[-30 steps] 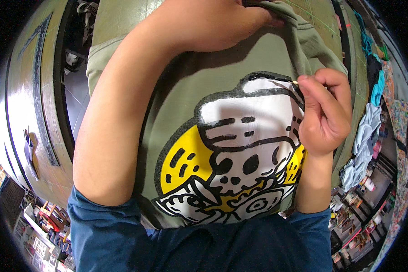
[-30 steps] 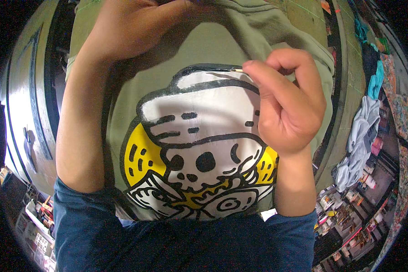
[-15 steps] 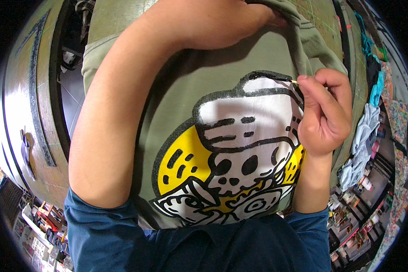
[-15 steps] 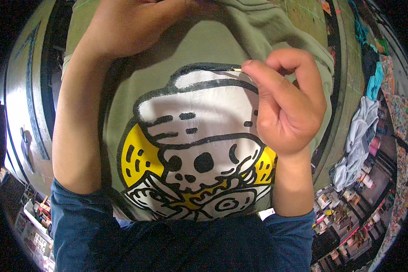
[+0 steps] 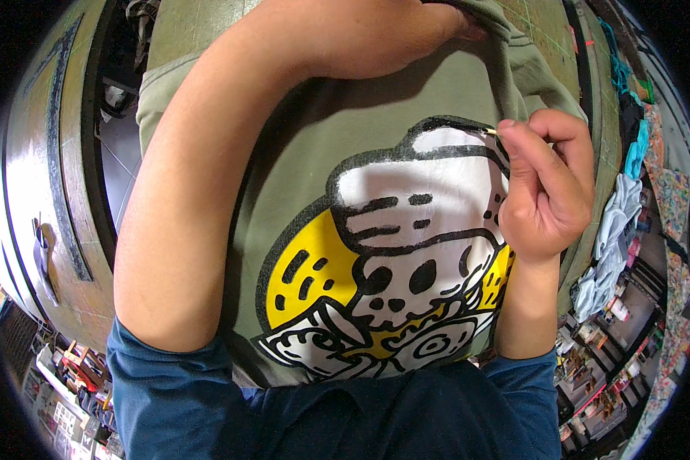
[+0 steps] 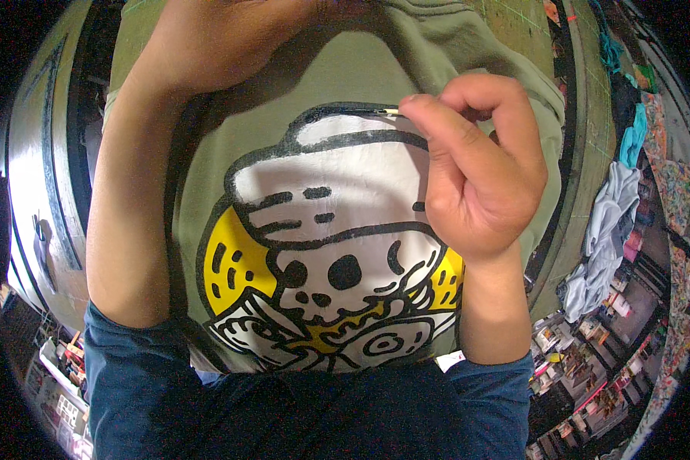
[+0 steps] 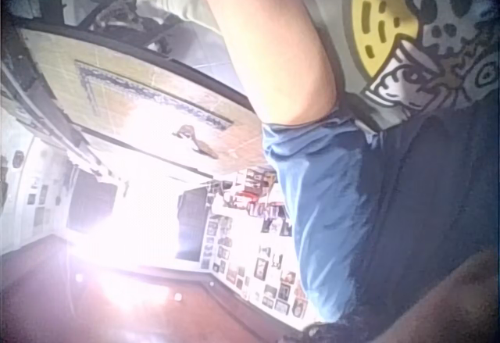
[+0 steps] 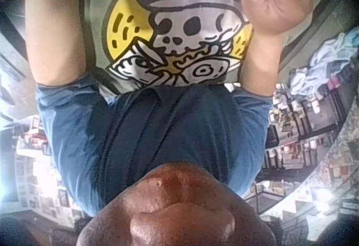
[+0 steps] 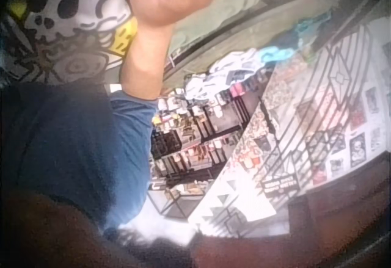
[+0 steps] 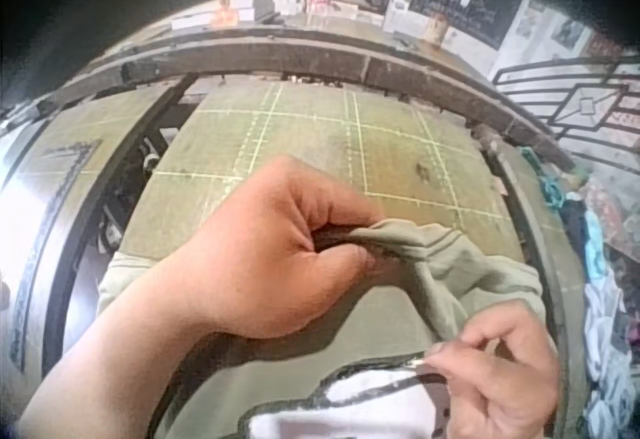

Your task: The person paints a skull and crossbones design on a green t-shirt using a small brush. They hold the fabric taut with one hand while applying white paint to the upper portion of the design with the other hand.

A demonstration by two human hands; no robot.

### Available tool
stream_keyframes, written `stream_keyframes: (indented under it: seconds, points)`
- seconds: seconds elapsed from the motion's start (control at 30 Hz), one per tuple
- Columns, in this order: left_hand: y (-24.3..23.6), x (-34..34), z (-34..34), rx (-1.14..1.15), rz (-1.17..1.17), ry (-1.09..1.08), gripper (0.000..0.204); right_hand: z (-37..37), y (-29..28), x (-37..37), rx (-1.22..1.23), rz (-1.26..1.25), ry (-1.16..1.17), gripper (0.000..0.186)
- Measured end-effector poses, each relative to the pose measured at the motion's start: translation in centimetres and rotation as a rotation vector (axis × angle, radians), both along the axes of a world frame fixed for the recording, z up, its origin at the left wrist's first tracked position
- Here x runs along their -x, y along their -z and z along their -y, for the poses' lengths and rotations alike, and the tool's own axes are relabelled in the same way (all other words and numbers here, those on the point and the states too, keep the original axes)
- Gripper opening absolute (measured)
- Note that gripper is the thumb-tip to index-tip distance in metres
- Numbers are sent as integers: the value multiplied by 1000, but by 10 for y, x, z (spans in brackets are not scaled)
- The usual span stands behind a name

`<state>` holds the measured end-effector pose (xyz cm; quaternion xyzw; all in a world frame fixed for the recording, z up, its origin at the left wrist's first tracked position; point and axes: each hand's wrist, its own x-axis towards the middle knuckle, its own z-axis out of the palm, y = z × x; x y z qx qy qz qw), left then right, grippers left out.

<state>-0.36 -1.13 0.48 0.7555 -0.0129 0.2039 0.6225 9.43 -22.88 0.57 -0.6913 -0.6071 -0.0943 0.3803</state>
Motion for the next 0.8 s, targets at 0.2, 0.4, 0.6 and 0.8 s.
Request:
stream_keyframes:
  seconds: [0.2,0.4,0.6,0.8]
  points:
    - [-2,1,1,-69,-4,-10,11,0,-1,0,-2,15,-2,27]
    - [2,-2,7,-61,-35,-50,15,0,0,0,-3,12,-3,31]
    - [4,-5,0,96,-15,52,19,-2,0,1,-6,-14,-25,32]
    - [1,1,0,60,-14,51,20,-3,0,1,10,-11,-52,33]
